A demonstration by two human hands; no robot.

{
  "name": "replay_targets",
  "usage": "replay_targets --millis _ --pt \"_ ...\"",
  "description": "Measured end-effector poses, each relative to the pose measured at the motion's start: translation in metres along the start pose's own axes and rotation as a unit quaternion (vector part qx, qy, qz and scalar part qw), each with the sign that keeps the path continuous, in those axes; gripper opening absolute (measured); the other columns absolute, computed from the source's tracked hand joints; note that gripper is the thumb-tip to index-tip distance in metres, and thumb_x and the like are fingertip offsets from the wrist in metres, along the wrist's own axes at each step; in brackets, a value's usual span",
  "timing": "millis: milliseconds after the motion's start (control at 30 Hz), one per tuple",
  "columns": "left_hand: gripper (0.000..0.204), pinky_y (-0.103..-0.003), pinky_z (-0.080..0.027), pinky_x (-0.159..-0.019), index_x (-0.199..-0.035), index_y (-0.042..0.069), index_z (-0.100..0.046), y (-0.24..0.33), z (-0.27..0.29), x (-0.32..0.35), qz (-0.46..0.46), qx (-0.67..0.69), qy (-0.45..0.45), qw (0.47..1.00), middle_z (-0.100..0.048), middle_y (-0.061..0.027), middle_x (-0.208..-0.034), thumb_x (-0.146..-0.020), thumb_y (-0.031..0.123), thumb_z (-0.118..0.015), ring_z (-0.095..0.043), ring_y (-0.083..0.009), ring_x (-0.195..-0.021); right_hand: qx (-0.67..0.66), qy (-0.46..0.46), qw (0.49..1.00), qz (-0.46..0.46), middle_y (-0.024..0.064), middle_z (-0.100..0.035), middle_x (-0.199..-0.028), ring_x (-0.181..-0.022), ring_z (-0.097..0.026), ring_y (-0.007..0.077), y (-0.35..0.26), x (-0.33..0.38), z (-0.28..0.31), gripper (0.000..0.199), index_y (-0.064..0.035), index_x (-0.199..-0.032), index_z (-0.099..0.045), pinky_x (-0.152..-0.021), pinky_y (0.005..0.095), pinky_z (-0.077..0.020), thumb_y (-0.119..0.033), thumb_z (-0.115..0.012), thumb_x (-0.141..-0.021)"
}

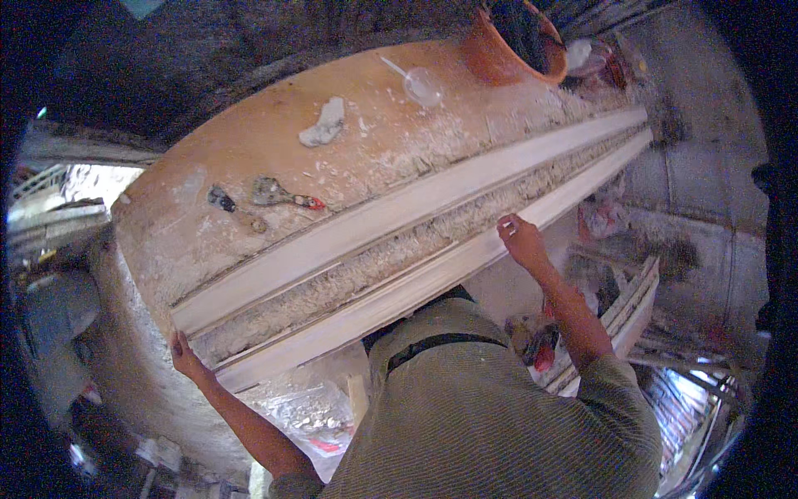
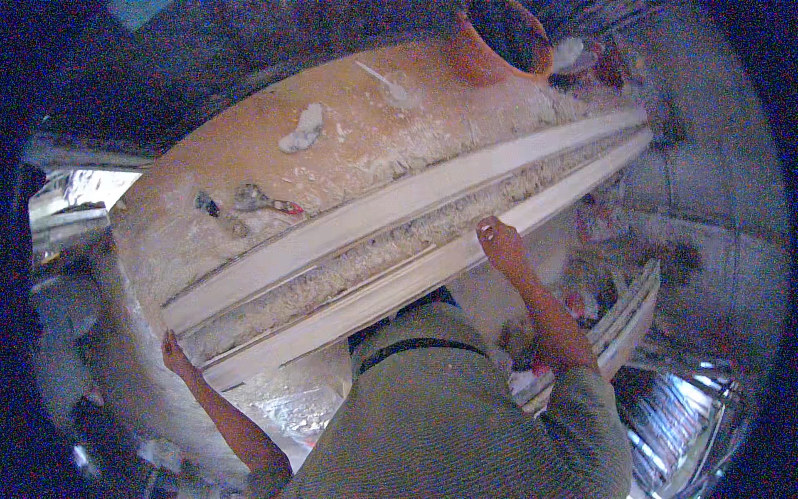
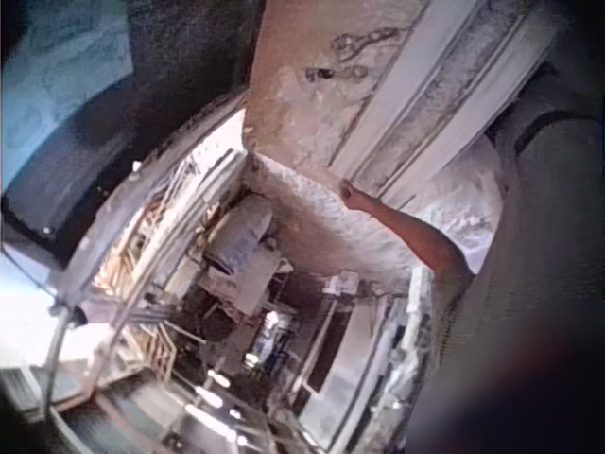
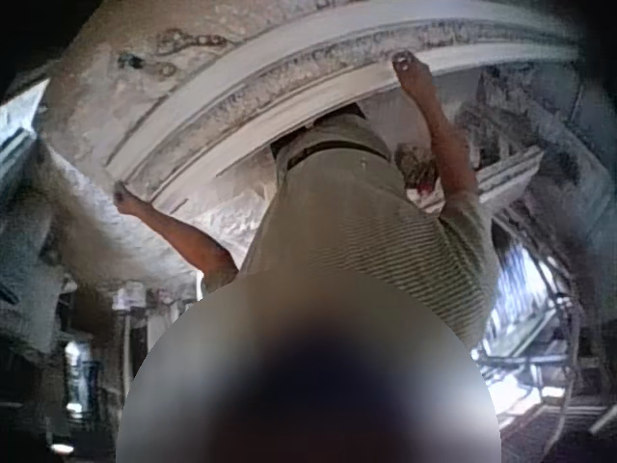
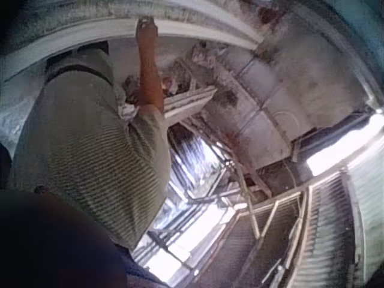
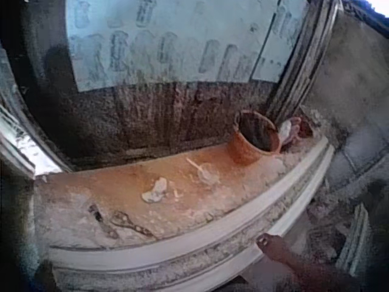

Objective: The person scrapes a long, curved wooden piece using a metal scraper, removing material from the surface. They repeatedly scrape along the length of the piece, occasionally pausing to wipe the surface with their hand. The person then lifts the piece and moves it to a rack.

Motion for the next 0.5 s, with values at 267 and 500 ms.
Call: replay_targets --millis 267,500 --pt "0.049 -0.047 -0.038 -0.108 -0.133 -0.004 -0.057 -0.013 0.003 -0.016 -0.026 0.026 -0.08 0.996 -0.057 -0.0163 -0.136 -0.099 0.032 -0.056 -0.05 -0.0275 -0.129 -0.006 -0.013 0.999 -0.051 0.0142 -0.073 -0.09 -0.08 -0.071 0.0307 0.028 0.025 -0.006 0.022 -0.0092 -0.107 -0.066 -0.074 0.0428 -0.0563 -0.027 -0.063 -0.094" --pt "0.039 -0.045 -0.039 -0.108 -0.126 -0.001 -0.06 0.001 0.007 -0.003 0.03 0.088 -0.02 0.995 -0.056 -0.0152 -0.135 -0.099 0.027 -0.056 -0.048 -0.0286 -0.131 -0.092 -0.013 0.994 -0.054 0.0143 -0.072 -0.087 -0.074 -0.07 0.0259 0.028 0.035 -0.011 0.023 -0.0048 -0.106 -0.066 -0.069 0.0385 -0.0552 -0.024 -0.063 -0.095"
Point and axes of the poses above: each hand's wrist, its own x-axis away from the middle knuckle, its own z-axis out of the back of the hand, y = z × x, the point moved 5 cm from there along -x, towards the middle knuckle
